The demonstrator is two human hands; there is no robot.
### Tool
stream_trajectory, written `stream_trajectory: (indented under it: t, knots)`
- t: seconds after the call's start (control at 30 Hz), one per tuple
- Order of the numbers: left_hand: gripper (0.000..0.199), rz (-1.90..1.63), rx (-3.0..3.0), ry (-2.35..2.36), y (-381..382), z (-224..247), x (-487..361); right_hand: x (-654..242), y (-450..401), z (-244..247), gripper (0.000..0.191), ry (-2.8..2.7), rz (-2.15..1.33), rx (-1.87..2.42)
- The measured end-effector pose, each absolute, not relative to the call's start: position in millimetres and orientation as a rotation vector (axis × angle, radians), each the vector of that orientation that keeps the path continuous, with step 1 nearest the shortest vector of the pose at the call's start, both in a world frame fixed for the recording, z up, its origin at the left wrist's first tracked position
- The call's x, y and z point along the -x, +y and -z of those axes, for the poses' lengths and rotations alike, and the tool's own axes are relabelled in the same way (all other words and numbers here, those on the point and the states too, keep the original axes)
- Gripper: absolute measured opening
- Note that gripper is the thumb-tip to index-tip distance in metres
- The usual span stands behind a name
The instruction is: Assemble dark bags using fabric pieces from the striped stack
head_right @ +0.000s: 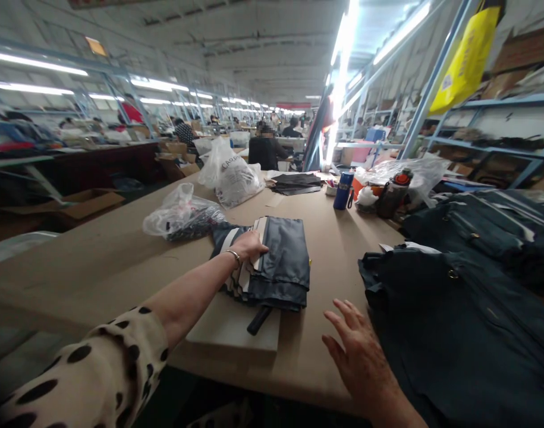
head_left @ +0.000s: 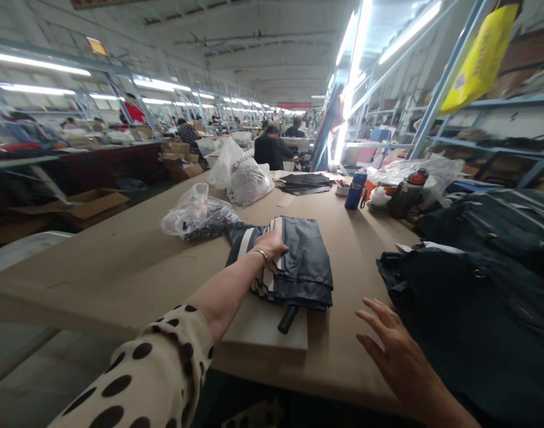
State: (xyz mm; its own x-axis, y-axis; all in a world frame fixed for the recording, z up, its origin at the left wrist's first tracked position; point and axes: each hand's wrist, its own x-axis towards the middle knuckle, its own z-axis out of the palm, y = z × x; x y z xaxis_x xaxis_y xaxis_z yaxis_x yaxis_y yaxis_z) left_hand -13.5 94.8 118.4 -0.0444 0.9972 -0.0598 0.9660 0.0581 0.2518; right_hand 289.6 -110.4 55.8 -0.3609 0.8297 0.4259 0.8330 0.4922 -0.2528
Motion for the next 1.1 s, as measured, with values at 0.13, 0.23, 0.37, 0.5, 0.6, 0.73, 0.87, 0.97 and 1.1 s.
stream_trajectory:
  t: [0.13, 0.23, 0.37, 0.5, 0.6, 0.73, 0.87, 0.97, 1.1]
  knots:
    - [0.025, -0.348, -2.046, 2.058, 90, -135, 10, -289, -122, -47, 0.028, -2.257, -0.067, 1.347]
    - [0.019, -0.517, -2.194, 1.860, 69, -155, -13, -295, -121, -60, 0.026, -2.214, -0.061, 1.322]
    - [0.023, -0.708, -2.456, 1.426, 19, -178, -57, -300, -112, -117, 0.036, -2.066, 0.187, 1.262]
    - [0.021, -0.581, -2.988, 0.935, -29, -189, -87, -295, -104, -173, 0.038, -2.200, 0.526, 1.297]
    - [0.011, -0.430, -3.146, 0.833, -47, -189, -94, -289, -103, -183, 0.019, -2.458, 0.461, 1.510]
    - [0.011, -0.629, -3.199, 0.798, -67, -174, -91, -294, -106, -167, 0.017, -2.505, 0.176, 1.751]
    - [0.014, -0.963, -2.723, 0.773, -93, -146, -89, -303, -105, -151, 0.021, -2.158, -0.100, 1.780]
    - [0.016, -0.877, -1.896, 0.960, -101, -126, -99, -291, -106, -137, 0.028, -1.889, -0.320, 1.664]
    - [0.039, -0.862, -1.177, 0.869, -96, -118, -112, -254, -110, -106, 0.024, -1.687, -0.593, 1.540]
